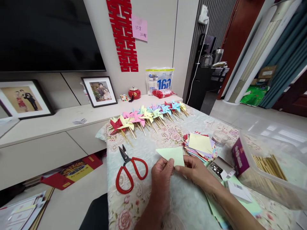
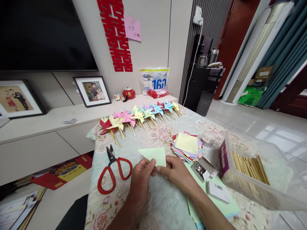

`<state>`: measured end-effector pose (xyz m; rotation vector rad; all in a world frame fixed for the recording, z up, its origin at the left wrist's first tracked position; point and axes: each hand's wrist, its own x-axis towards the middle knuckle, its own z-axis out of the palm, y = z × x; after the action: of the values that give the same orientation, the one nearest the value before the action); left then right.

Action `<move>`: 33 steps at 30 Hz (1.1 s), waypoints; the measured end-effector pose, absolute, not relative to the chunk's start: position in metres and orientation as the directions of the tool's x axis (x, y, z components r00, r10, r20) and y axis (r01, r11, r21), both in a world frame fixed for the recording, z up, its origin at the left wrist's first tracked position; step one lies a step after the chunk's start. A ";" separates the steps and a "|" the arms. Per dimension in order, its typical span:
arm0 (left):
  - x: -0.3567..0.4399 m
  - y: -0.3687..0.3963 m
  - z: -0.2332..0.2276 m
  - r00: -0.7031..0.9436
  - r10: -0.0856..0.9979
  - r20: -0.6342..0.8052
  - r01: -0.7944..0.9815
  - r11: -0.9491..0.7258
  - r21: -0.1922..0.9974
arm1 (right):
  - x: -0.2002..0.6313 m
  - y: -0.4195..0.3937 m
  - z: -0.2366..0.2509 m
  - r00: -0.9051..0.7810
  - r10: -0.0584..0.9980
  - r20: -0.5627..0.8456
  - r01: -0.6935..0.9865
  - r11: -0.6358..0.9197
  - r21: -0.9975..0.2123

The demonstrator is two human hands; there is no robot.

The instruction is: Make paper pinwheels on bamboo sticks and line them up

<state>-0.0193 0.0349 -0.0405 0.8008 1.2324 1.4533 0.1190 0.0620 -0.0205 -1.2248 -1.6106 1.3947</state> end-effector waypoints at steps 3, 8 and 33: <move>-0.018 0.034 -0.040 -0.246 0.961 -0.129 -0.299 0.051 0.953 | 0.116 0.060 -0.024 -0.313 0.938 -0.149 0.235 -0.075 -0.969; -0.018 0.035 -0.042 -0.248 0.959 -0.139 -0.370 0.039 0.928 | 0.115 0.056 -0.020 -0.356 0.927 -0.119 0.186 -0.055 -0.981; -0.028 0.030 -0.038 0.134 0.959 -0.249 -0.454 0.283 0.845 | 0.156 0.068 0.000 -0.542 0.744 0.392 0.337 0.619 -0.709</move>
<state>-0.0280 0.0297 -0.0380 0.6878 0.9206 1.1505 0.1558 0.0677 0.0002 -0.8438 -2.1455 0.7512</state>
